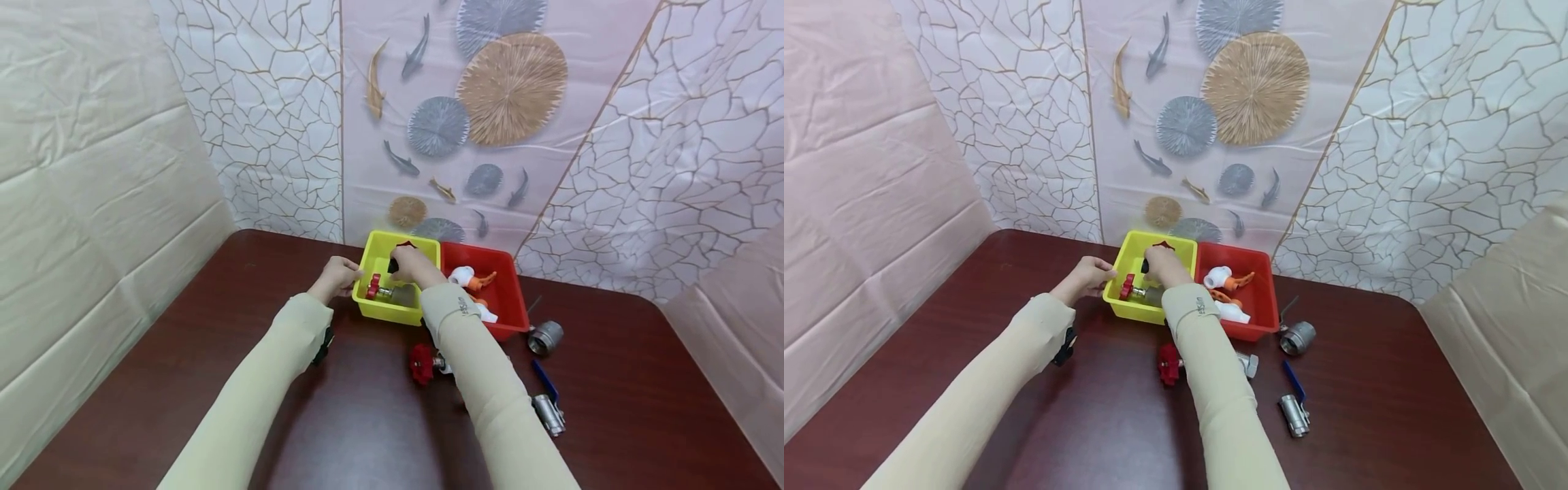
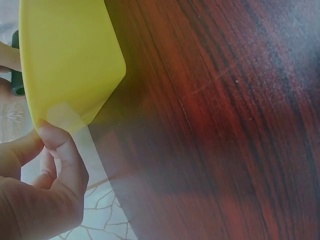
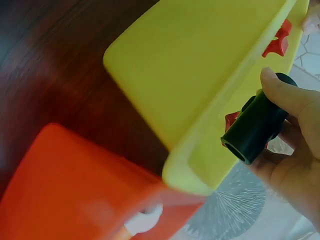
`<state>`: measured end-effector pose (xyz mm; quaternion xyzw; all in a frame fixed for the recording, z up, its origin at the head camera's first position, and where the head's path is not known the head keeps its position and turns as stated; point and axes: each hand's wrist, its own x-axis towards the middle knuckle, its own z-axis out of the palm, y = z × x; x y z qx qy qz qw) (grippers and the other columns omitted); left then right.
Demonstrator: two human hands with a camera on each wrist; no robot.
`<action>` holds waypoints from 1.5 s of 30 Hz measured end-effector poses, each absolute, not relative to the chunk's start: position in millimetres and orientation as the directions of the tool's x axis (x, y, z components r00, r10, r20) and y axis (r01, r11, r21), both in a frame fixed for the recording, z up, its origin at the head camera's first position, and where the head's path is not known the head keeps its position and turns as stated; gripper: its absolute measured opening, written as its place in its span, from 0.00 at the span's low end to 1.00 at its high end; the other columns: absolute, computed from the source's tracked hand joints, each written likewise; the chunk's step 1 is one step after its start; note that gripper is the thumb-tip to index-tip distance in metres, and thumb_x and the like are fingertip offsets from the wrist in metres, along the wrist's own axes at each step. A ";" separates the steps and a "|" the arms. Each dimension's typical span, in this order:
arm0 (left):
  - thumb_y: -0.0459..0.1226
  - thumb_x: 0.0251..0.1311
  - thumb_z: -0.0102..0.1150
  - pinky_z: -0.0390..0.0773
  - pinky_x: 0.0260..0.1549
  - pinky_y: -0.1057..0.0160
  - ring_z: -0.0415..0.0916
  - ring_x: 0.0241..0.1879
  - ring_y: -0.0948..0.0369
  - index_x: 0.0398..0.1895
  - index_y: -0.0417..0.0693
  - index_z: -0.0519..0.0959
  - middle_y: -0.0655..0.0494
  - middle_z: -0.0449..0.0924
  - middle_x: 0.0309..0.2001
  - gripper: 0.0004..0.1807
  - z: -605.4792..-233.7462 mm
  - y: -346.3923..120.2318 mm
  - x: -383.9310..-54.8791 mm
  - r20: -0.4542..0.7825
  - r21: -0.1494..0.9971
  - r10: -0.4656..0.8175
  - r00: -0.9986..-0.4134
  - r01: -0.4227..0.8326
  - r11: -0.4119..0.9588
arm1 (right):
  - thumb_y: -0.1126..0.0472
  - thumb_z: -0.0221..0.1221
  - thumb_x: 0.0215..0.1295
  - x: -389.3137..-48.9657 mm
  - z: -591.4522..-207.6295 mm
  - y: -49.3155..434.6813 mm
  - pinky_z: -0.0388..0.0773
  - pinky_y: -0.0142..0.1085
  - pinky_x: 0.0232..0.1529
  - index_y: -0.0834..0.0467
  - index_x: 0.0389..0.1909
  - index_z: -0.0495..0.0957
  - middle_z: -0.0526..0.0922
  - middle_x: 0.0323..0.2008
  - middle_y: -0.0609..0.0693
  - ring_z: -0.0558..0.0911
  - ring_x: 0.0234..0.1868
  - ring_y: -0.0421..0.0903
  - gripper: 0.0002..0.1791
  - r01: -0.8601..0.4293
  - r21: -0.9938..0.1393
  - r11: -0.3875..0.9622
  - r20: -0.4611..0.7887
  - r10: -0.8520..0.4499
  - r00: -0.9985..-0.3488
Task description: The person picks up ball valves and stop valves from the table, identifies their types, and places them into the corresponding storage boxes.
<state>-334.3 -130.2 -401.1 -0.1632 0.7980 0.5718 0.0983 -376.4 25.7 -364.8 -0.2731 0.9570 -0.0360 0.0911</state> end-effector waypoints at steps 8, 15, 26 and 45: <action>0.35 0.65 0.53 0.73 0.19 0.69 0.71 0.25 0.62 0.49 0.37 0.75 0.45 0.76 0.43 0.13 -400.2 -126.5 -339.5 -0.349 0.881 -0.157 -0.924 -0.381 0.280 | 0.61 0.61 0.61 -377.5 -376.8 18.6 0.75 0.42 0.48 0.62 0.40 0.75 0.80 0.40 0.56 0.77 0.41 0.50 0.10 -0.497 -0.052 0.866 -0.165 -0.498 -0.851; 0.35 0.65 0.54 0.73 0.18 0.69 0.71 0.24 0.61 0.49 0.36 0.75 0.43 0.77 0.44 0.13 -401.6 -123.4 -342.0 -0.347 0.885 -0.159 -0.924 -0.379 0.271 | 0.61 0.62 0.61 -380.2 -384.9 17.0 0.76 0.40 0.47 0.62 0.39 0.78 0.82 0.39 0.55 0.77 0.37 0.48 0.09 -0.491 -0.042 0.870 -0.165 -0.491 -0.856; 0.36 0.65 0.54 0.74 0.20 0.68 0.72 0.26 0.61 0.49 0.37 0.76 0.45 0.77 0.44 0.13 -402.1 -123.9 -342.7 -0.358 0.874 -0.174 -0.917 -0.395 0.283 | 0.67 0.56 0.64 -380.3 -391.2 8.7 0.76 0.42 0.49 0.62 0.39 0.78 0.83 0.40 0.56 0.80 0.41 0.50 0.05 -0.511 0.030 0.859 -0.182 -0.498 -0.848; 0.36 0.64 0.54 0.75 0.20 0.68 0.73 0.28 0.60 0.48 0.38 0.76 0.45 0.76 0.45 0.13 -405.5 -129.7 -341.2 -0.363 0.872 -0.216 -0.906 -0.412 0.263 | 0.65 0.47 0.70 -363.1 -387.4 1.9 0.64 0.48 0.65 0.56 0.51 0.74 0.75 0.57 0.55 0.69 0.61 0.54 0.13 -0.460 -0.071 0.885 -0.353 -0.453 -0.818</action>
